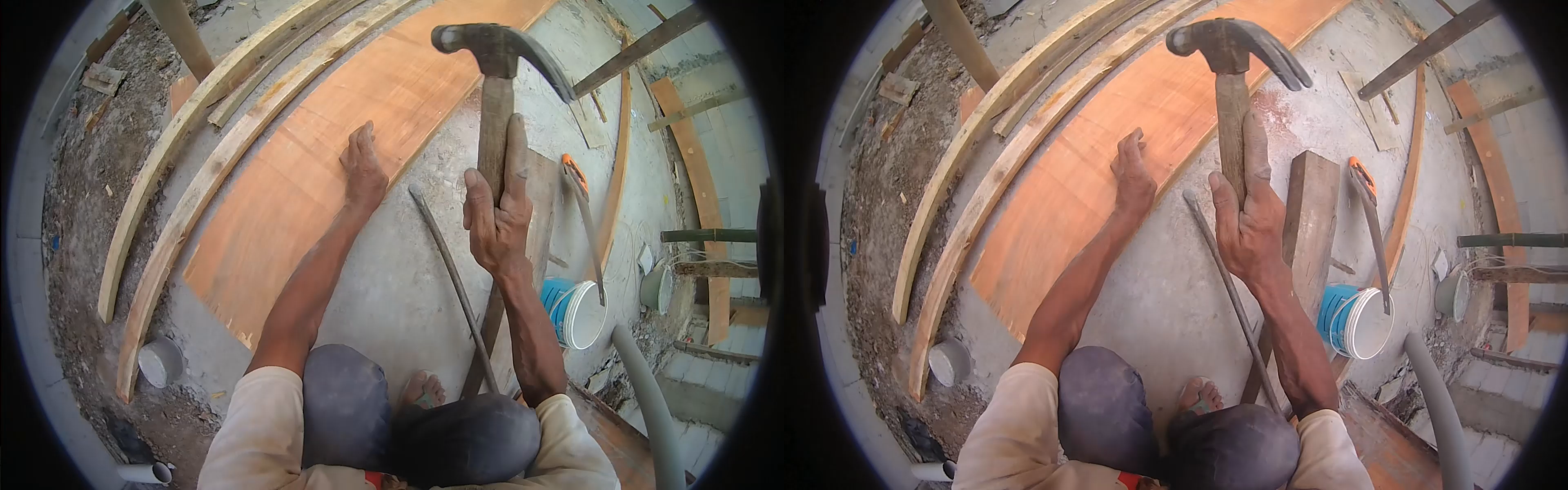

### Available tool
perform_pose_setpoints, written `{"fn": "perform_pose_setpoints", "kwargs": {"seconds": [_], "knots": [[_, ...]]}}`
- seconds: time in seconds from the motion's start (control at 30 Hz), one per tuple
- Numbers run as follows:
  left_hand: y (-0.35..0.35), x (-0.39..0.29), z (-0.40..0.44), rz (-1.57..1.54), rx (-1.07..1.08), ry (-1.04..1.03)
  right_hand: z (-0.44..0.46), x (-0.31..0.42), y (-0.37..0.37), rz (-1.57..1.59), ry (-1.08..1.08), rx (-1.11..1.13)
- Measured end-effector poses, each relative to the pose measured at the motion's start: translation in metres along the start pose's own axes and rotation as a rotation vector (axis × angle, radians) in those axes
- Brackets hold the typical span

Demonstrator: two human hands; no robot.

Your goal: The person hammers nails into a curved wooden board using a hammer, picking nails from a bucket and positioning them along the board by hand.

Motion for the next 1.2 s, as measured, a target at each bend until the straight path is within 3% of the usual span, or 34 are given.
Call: {"fn": "perform_pose_setpoints", "kwargs": {"seconds": [0.03,0.1,0.13,0.17,0.3,0.37,0.5,0.67,0.77,0.83,0.87,0.93,1.0,1.13,1.2], "knots": [[0.001,-0.002,-0.004,-0.019,0.010,-0.029,-0.005,-0.004,0.000,0.019,0.076,-0.119],[0.004,-0.005,-0.004,-0.032,-0.023,-0.006,-0.030,-0.043,-0.027,-0.166,0.151,-0.008],[0.005,-0.005,-0.006,-0.048,-0.051,0.020,-0.042,-0.067,-0.046,-0.335,0.049,0.249],[0.004,-0.002,-0.014,-0.049,-0.045,0.023,-0.068,-0.098,-0.062,-0.505,-0.150,0.663],[0.008,0.001,-0.001,0.044,-0.037,-0.001,-0.094,-0.060,-0.048,-0.132,-0.397,0.515],[0.014,-0.005,-0.002,0.024,-0.060,-0.013,-0.113,-0.036,-0.049,0.060,-0.336,0.351],[0.009,0.000,-0.009,0.000,-0.021,0.065,-0.177,-0.018,-0.067,0.370,-0.675,0.334],[0.004,0.012,-0.002,-0.012,-0.035,0.056,-0.230,-0.010,-0.089,0.471,-0.911,0.247],[0.002,0.025,0.001,-0.048,-0.039,0.072,-0.275,-0.026,-0.118,0.398,-0.879,0.292],[0.002,0.021,0.003,-0.046,-0.017,0.060,-0.285,-0.019,-0.124,0.148,-0.584,0.586],[0.003,0.020,-0.001,-0.039,-0.019,0.059,-0.299,-0.021,-0.115,0.155,-0.623,0.573],[0.001,0.023,-0.001,-0.042,0.014,0.069,-0.285,-0.027,-0.044,-0.047,-0.399,0.211],[0.001,0.018,-0.001,-0.045,0.017,0.076,-0.279,-0.040,0.027,-0.223,-0.434,0.063],[0.003,0.014,-0.006,-0.004,0.028,0.083,-0.290,-0.072,0.112,-0.595,-0.261,0.150],[0.003,0.012,-0.003,-0.030,0.024,0.096,-0.289,-0.088,0.138,-0.603,-0.321,0.035]]}}
Point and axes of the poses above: each hand's wrist, its own z-axis towards the middle knuckle, its own y-axis out of the back of the hand, x = y × z, the point moved 7 cm from there along z, towards the middle knuckle, and after that the axes turned 15 degrees about y, right-handed, at the moved point
